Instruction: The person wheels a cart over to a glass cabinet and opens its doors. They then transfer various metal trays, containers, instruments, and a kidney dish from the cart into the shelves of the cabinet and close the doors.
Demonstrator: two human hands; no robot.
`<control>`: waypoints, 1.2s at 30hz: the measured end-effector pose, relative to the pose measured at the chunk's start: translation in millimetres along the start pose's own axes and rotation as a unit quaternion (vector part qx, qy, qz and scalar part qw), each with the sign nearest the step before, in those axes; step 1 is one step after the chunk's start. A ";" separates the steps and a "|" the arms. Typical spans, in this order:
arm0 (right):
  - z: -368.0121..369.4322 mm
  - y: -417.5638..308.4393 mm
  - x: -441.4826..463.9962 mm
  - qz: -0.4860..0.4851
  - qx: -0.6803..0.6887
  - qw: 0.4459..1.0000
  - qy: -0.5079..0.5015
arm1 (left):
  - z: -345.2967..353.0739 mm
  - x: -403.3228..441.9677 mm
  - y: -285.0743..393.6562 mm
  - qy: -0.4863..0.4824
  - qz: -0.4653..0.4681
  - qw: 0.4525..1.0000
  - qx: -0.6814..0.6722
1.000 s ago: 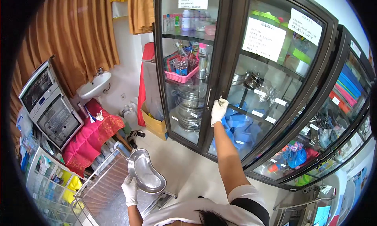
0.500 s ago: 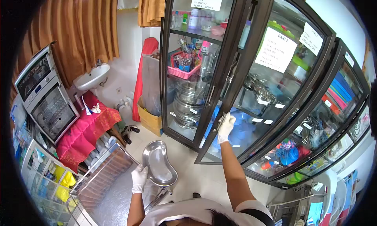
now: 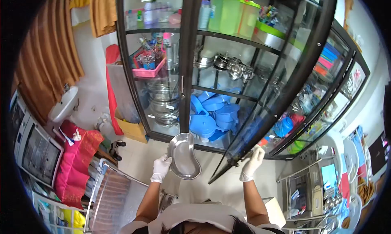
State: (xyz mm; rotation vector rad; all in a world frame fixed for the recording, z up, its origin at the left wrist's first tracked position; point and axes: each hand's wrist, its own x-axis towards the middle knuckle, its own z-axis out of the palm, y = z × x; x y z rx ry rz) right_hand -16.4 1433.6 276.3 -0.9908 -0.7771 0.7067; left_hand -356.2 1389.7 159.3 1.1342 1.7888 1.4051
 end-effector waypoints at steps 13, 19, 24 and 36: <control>-121.6 -23.9 54.1 -0.102 -0.011 0.978 0.181 | 117.4 78.8 75.2 -0.075 0.086 0.988 0.105; -141.5 -18.5 78.2 -0.138 -0.012 0.961 0.240 | 170.1 146.8 104.7 -0.108 0.144 0.979 0.097; -156.5 -7.6 102.8 -0.149 -0.028 0.938 0.312 | 192.6 216.0 158.6 -0.085 0.188 0.966 0.157; -205.0 22.6 130.7 -0.213 -0.121 0.896 0.370 | 282.8 417.0 174.0 -0.036 0.255 0.929 0.266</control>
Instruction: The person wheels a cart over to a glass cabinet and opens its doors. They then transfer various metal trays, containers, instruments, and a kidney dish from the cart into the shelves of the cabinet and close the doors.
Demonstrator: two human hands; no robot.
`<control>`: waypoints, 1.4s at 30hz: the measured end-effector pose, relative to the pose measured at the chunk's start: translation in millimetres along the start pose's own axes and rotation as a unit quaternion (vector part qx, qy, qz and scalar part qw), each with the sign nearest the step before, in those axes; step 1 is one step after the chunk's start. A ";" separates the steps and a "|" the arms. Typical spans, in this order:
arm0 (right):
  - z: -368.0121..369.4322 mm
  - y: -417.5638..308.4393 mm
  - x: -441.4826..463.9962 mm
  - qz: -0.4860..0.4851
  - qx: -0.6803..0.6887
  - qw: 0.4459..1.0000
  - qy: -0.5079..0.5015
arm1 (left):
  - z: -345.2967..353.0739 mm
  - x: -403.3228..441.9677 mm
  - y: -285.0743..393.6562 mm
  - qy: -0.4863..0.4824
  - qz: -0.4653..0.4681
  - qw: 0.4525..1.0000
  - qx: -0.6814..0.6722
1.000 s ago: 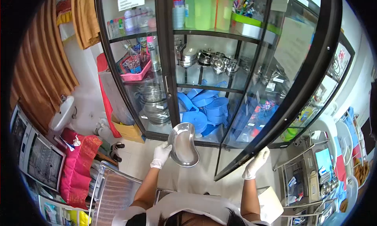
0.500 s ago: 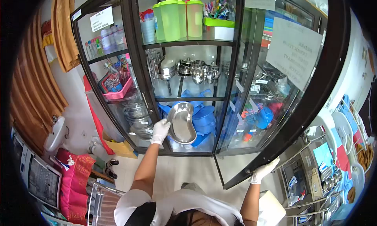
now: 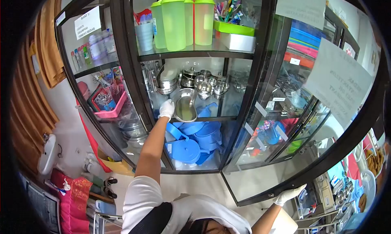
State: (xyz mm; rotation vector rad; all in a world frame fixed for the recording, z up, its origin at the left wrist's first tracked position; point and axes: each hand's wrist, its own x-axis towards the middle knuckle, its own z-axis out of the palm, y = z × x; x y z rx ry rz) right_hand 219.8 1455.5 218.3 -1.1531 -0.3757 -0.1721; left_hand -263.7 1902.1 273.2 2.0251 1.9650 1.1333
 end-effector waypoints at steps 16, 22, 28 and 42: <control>-10.3 6.3 5.8 0.018 0.085 0.995 0.041 | 57.0 89.9 -45.7 -0.091 -0.073 0.993 0.001; -4.8 -4.5 3.2 0.051 0.119 0.991 0.039 | 74.4 102.9 -56.0 -0.095 -0.059 0.994 0.005; -8.2 -0.2 8.1 0.020 0.113 0.993 0.009 | 81.3 110.9 -54.4 -0.086 -0.043 0.994 0.043; -11.6 2.2 7.1 0.076 0.135 0.987 0.039 | 39.7 77.9 -18.9 -0.035 -0.118 0.987 0.100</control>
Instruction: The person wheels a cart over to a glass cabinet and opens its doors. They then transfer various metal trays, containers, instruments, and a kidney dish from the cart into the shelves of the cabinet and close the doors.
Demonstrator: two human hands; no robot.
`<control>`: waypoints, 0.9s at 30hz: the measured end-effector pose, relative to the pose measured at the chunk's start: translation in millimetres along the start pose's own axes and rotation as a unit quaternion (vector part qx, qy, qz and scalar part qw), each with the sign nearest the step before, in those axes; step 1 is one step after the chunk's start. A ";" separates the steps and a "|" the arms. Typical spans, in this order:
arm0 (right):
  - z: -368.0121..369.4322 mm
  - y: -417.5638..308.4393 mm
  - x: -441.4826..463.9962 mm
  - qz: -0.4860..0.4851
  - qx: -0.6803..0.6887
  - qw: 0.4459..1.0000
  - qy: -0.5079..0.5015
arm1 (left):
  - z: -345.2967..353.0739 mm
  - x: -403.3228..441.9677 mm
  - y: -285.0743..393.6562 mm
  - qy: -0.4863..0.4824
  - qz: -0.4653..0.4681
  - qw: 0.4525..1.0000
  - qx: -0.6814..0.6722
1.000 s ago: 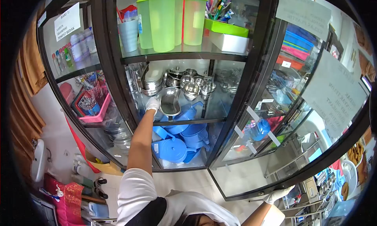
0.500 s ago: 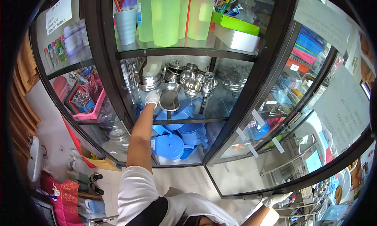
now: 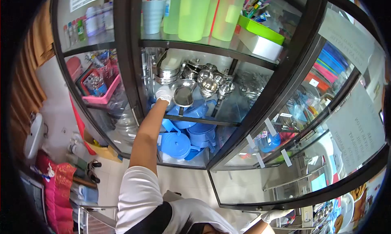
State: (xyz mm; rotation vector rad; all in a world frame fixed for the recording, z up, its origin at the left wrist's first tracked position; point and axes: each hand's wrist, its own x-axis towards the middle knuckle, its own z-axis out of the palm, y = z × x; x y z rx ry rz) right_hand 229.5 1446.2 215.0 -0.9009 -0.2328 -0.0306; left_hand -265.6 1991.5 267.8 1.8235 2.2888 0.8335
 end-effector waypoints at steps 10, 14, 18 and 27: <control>23.0 -35.4 -56.1 0.041 -0.053 0.995 -0.079 | -51.4 -226.0 19.7 0.140 0.158 0.937 -0.278; 13.5 -52.2 -88.1 0.086 -0.049 0.982 -0.162 | -56.2 -366.3 -0.3 -0.029 0.061 0.953 -0.294; 17.9 -75.4 -123.0 0.144 -0.009 0.952 -0.268 | -41.9 -490.6 -42.3 -0.138 0.016 0.927 -0.348; 16.3 -82.0 -186.8 0.153 -0.071 0.878 -0.448 | -63.2 -597.8 -112.5 -0.176 -0.119 0.887 -0.409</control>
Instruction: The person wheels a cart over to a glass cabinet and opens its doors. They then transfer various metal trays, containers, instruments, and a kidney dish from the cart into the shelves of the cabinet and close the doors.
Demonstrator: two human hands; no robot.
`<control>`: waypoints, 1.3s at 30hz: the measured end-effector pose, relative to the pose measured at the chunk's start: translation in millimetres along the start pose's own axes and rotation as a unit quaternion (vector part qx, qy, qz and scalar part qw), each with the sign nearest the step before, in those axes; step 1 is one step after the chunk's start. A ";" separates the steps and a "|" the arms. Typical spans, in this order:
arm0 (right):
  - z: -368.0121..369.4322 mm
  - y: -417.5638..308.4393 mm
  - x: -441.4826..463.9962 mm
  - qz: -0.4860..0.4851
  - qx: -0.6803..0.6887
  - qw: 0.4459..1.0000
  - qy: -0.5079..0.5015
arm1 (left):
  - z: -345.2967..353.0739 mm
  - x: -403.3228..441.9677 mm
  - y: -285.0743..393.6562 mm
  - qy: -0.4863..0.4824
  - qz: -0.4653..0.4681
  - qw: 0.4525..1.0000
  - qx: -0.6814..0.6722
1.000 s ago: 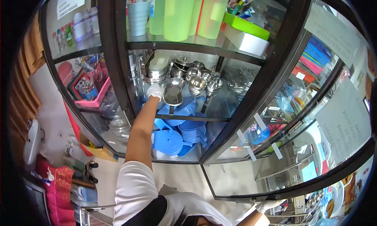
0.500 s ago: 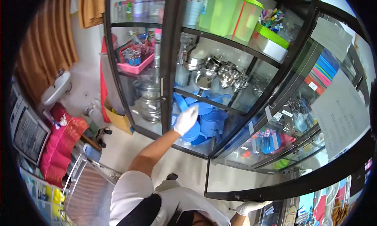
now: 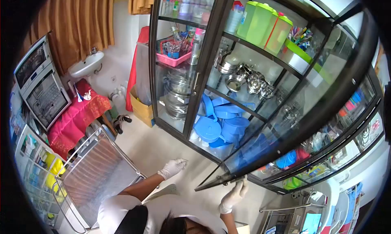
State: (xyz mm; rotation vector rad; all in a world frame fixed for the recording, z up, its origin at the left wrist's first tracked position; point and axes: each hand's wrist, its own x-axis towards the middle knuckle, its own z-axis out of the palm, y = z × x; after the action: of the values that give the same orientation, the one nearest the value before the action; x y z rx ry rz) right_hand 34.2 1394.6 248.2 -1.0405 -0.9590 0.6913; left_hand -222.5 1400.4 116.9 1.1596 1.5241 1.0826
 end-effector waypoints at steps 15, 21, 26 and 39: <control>163.5 33.2 38.1 -0.027 -0.075 0.980 -0.181 | -69.8 -36.4 17.7 0.034 -0.007 0.997 -0.067; 246.5 46.6 85.3 -0.125 -0.181 0.962 -0.164 | -84.0 -48.0 23.9 0.041 -0.004 0.985 -0.168; 305.1 64.7 125.3 -0.059 -0.107 0.969 -0.215 | -92.0 -42.3 15.0 0.094 0.018 0.981 -0.167; 401.4 140.7 243.5 -0.151 -0.191 0.942 -0.229 | -63.8 -12.9 59.4 0.257 -0.010 0.966 -0.035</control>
State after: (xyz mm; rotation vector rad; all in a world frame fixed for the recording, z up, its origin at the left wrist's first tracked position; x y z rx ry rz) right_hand -226.3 1809.2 270.8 -1.0515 -1.6716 0.5060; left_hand -271.9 1390.7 189.3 0.8480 1.8637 1.4890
